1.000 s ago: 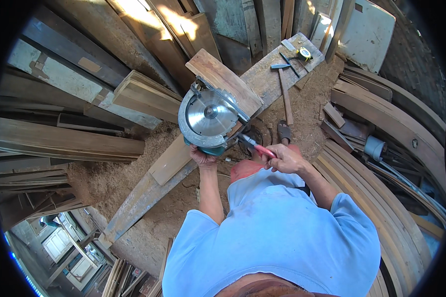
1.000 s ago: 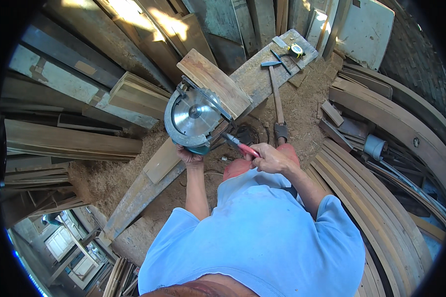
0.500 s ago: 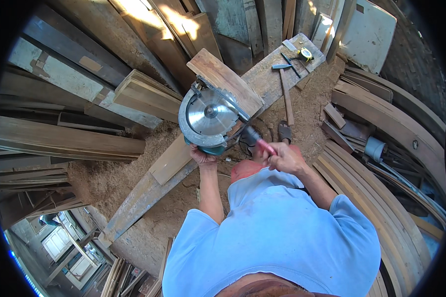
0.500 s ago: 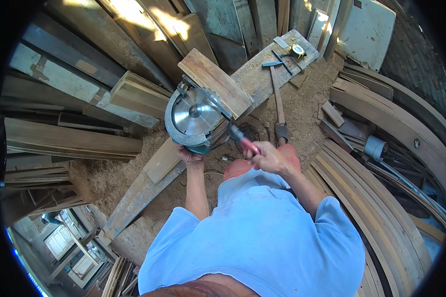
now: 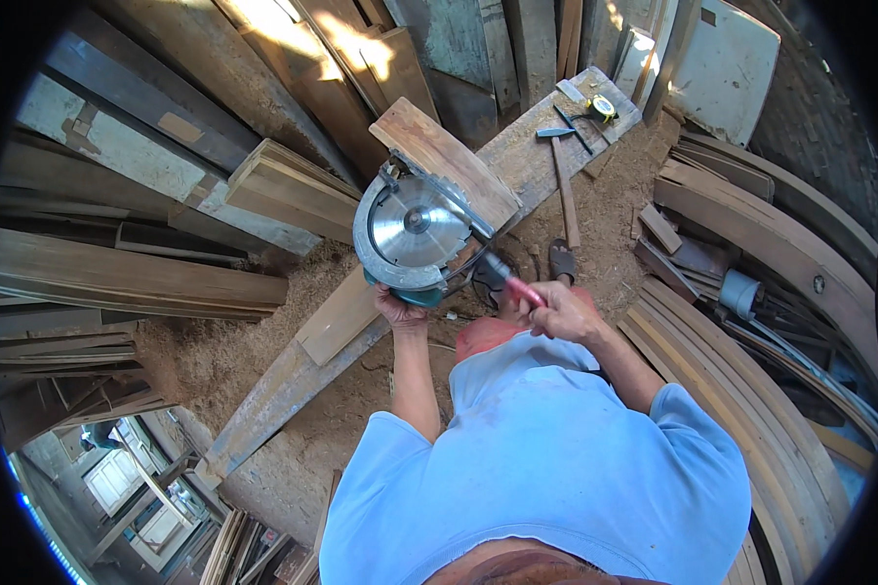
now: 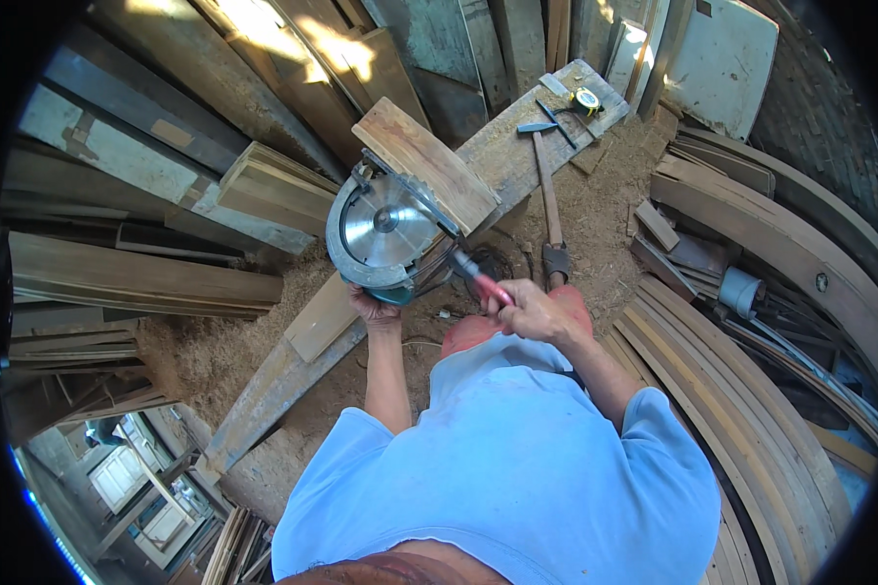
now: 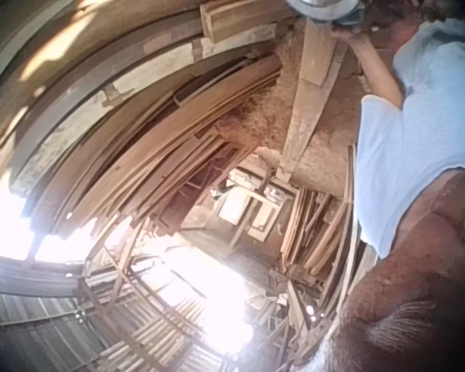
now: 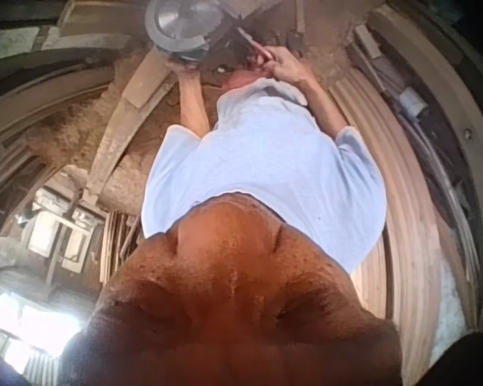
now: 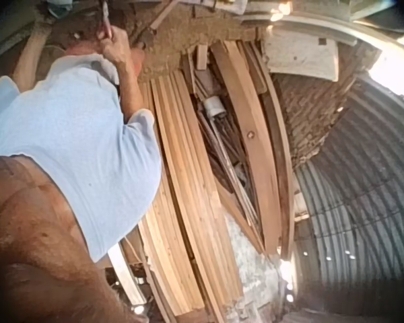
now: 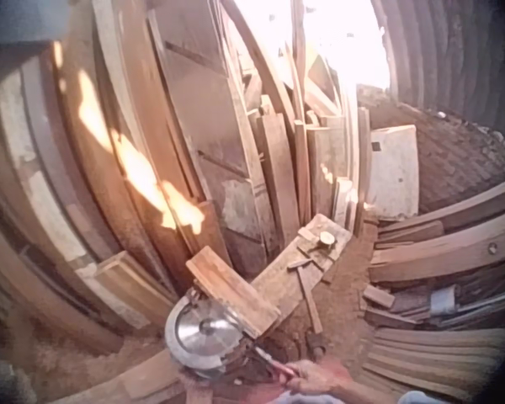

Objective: The person uses a circular saw to cut a wood plank, then adjusts the power cord by plugging it into a power strip before continuing to saw another section of the wood.

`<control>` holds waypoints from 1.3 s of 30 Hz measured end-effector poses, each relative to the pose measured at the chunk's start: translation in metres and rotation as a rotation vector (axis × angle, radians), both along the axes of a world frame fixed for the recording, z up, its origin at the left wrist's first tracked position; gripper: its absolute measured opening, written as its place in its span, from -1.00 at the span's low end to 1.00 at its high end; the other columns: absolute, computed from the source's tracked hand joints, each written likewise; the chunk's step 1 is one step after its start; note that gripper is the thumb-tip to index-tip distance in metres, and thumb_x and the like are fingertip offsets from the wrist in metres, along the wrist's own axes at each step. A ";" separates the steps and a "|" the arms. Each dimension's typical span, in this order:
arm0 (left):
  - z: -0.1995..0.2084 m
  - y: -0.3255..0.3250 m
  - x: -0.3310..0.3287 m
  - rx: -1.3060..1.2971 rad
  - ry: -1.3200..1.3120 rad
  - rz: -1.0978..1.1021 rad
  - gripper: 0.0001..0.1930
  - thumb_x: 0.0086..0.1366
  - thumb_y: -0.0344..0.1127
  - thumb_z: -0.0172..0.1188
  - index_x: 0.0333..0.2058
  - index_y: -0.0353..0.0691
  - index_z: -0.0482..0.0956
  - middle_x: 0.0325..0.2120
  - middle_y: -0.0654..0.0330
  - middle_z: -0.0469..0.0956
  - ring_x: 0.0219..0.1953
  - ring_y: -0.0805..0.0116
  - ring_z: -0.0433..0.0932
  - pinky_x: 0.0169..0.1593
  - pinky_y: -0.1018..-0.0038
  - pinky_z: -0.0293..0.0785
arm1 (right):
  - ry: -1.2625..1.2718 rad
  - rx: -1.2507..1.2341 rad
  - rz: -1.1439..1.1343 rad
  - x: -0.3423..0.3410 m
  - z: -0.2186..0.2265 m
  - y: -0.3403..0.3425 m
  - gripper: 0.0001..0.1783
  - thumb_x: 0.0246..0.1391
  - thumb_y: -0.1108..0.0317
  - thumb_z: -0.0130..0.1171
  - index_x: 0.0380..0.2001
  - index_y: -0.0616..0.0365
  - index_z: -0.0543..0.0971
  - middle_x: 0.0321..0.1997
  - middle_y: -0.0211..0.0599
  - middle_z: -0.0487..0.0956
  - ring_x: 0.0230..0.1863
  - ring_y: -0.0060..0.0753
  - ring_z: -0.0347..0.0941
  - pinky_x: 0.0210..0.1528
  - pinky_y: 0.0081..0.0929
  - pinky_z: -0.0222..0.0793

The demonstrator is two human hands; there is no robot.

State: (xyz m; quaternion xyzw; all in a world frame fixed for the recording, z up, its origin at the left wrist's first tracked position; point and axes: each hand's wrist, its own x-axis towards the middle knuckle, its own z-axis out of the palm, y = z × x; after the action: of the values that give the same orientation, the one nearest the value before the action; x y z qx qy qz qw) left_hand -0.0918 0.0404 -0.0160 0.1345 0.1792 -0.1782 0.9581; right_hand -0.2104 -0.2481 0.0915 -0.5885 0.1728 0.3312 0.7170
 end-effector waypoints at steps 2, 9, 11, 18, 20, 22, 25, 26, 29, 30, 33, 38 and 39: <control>-0.006 0.003 0.000 0.029 0.026 0.011 -0.33 0.01 -0.30 0.28 0.18 -0.33 0.47 0.16 -0.02 0.55 0.19 -0.03 0.53 0.31 -0.08 0.44 | -0.009 0.026 -0.159 0.006 0.005 0.001 -0.81 0.02 0.66 0.01 -0.31 0.17 0.49 -0.35 -0.39 0.52 -0.29 -0.53 0.51 -0.29 -0.46 0.53; -0.015 0.005 0.003 0.099 0.115 0.054 -0.33 -0.04 -0.30 0.24 0.14 -0.32 0.49 0.10 -0.02 0.57 0.14 -0.07 0.56 0.25 -0.08 0.51 | 0.066 -0.028 0.013 0.001 0.016 0.005 -0.82 0.01 0.65 -0.02 -0.33 0.18 0.48 -0.39 -0.43 0.50 -0.38 -0.58 0.45 -0.35 -0.53 0.47; -0.018 0.007 0.002 0.095 0.114 0.060 -0.33 -0.04 -0.30 0.23 0.14 -0.32 0.49 0.10 -0.02 0.57 0.14 -0.07 0.56 0.25 -0.07 0.51 | 0.043 -0.052 0.078 0.000 0.016 0.004 -0.82 0.00 0.66 -0.02 -0.35 0.18 0.48 -0.40 -0.43 0.50 -0.37 -0.58 0.45 -0.35 -0.52 0.47; -0.019 0.004 0.001 0.131 0.126 0.094 -0.33 -0.03 -0.29 0.22 0.15 -0.32 0.48 0.13 -0.02 0.56 0.15 -0.07 0.55 0.27 -0.08 0.49 | 0.092 0.005 -0.102 0.003 0.012 0.001 -0.84 0.01 0.65 0.00 -0.36 0.18 0.48 -0.42 -0.43 0.50 -0.41 -0.59 0.44 -0.39 -0.54 0.44; -0.017 0.002 0.002 0.130 0.125 0.086 -0.33 -0.03 -0.28 0.22 0.15 -0.32 0.48 0.13 -0.02 0.56 0.16 -0.07 0.54 0.28 -0.08 0.48 | 0.096 0.003 -0.121 0.001 0.012 0.000 -0.86 0.03 0.63 0.00 -0.36 0.17 0.48 -0.43 -0.43 0.49 -0.45 -0.61 0.43 -0.43 -0.57 0.41; -0.014 0.004 0.001 0.094 0.110 0.044 -0.33 -0.02 -0.27 0.21 0.15 -0.32 0.48 0.14 -0.02 0.55 0.17 -0.07 0.54 0.29 -0.07 0.47 | 0.072 0.001 -0.007 -0.005 0.005 -0.001 -0.86 0.03 0.61 0.05 -0.33 0.15 0.48 -0.38 -0.42 0.51 -0.42 -0.59 0.51 -0.45 -0.56 0.44; -0.018 0.005 0.000 0.149 0.135 0.098 -0.33 -0.03 -0.28 0.20 0.15 -0.32 0.48 0.13 -0.02 0.56 0.18 -0.06 0.53 0.29 -0.07 0.46 | 0.039 -0.051 0.068 -0.007 0.008 -0.001 -0.87 0.01 0.60 0.08 -0.35 0.14 0.49 -0.43 -0.49 0.48 -0.47 -0.63 0.45 -0.45 -0.55 0.38; -0.020 0.006 0.000 0.142 0.132 0.094 -0.32 -0.03 -0.28 0.20 0.16 -0.32 0.47 0.13 -0.02 0.55 0.18 -0.07 0.53 0.29 -0.08 0.46 | 0.022 -0.071 0.099 -0.008 0.009 -0.002 -0.88 0.01 0.59 0.06 -0.37 0.15 0.49 -0.45 -0.48 0.47 -0.46 -0.61 0.43 -0.43 -0.52 0.36; -0.022 0.009 0.001 0.110 0.115 0.070 -0.31 -0.04 -0.28 0.22 0.17 -0.31 0.47 0.15 -0.02 0.54 0.19 -0.07 0.52 0.30 -0.10 0.45 | -0.060 -0.135 0.174 -0.012 0.012 -0.007 -0.91 -0.01 0.57 0.05 -0.39 0.19 0.48 -0.49 -0.45 0.45 -0.44 -0.54 0.37 -0.38 -0.42 0.31; -0.022 0.009 0.001 0.093 0.104 0.055 -0.30 -0.04 -0.28 0.24 0.18 -0.30 0.47 0.17 -0.02 0.53 0.20 -0.07 0.51 0.31 -0.10 0.43 | -0.110 -0.159 0.186 -0.015 0.010 -0.008 -0.91 -0.02 0.56 0.05 -0.39 0.20 0.49 -0.49 -0.43 0.45 -0.43 -0.51 0.38 -0.37 -0.39 0.31; -0.019 0.007 0.001 0.069 0.101 0.032 -0.28 -0.05 -0.29 0.26 0.19 -0.29 0.46 0.19 -0.02 0.52 0.22 -0.08 0.50 0.32 -0.12 0.41 | -0.175 -0.206 0.213 -0.017 0.019 -0.009 -0.88 -0.04 0.52 0.06 -0.36 0.23 0.49 -0.49 -0.34 0.45 -0.39 -0.42 0.40 -0.32 -0.32 0.32; -0.023 0.009 0.000 0.038 0.106 0.037 -0.25 -0.08 -0.29 0.27 0.21 -0.29 0.46 0.20 -0.04 0.51 0.22 -0.11 0.49 0.33 -0.14 0.39 | -0.226 -0.211 0.233 -0.013 0.039 -0.003 -0.84 -0.05 0.50 0.08 -0.33 0.24 0.50 -0.48 -0.27 0.46 -0.37 -0.35 0.41 -0.29 -0.28 0.33; -0.024 0.007 0.000 0.034 0.107 0.041 -0.24 -0.09 -0.29 0.27 0.21 -0.29 0.45 0.21 -0.04 0.51 0.24 -0.12 0.48 0.34 -0.15 0.37 | -0.219 -0.194 0.228 -0.014 0.040 -0.001 -0.84 -0.05 0.50 0.08 -0.33 0.24 0.50 -0.48 -0.27 0.46 -0.37 -0.36 0.40 -0.28 -0.28 0.33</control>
State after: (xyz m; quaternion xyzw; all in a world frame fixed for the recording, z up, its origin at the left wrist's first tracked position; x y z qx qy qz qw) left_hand -0.0913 0.0479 -0.0400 0.1374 0.2361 -0.1623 0.9482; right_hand -0.2240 -0.2492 0.1312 -0.7033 0.0570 0.3258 0.6292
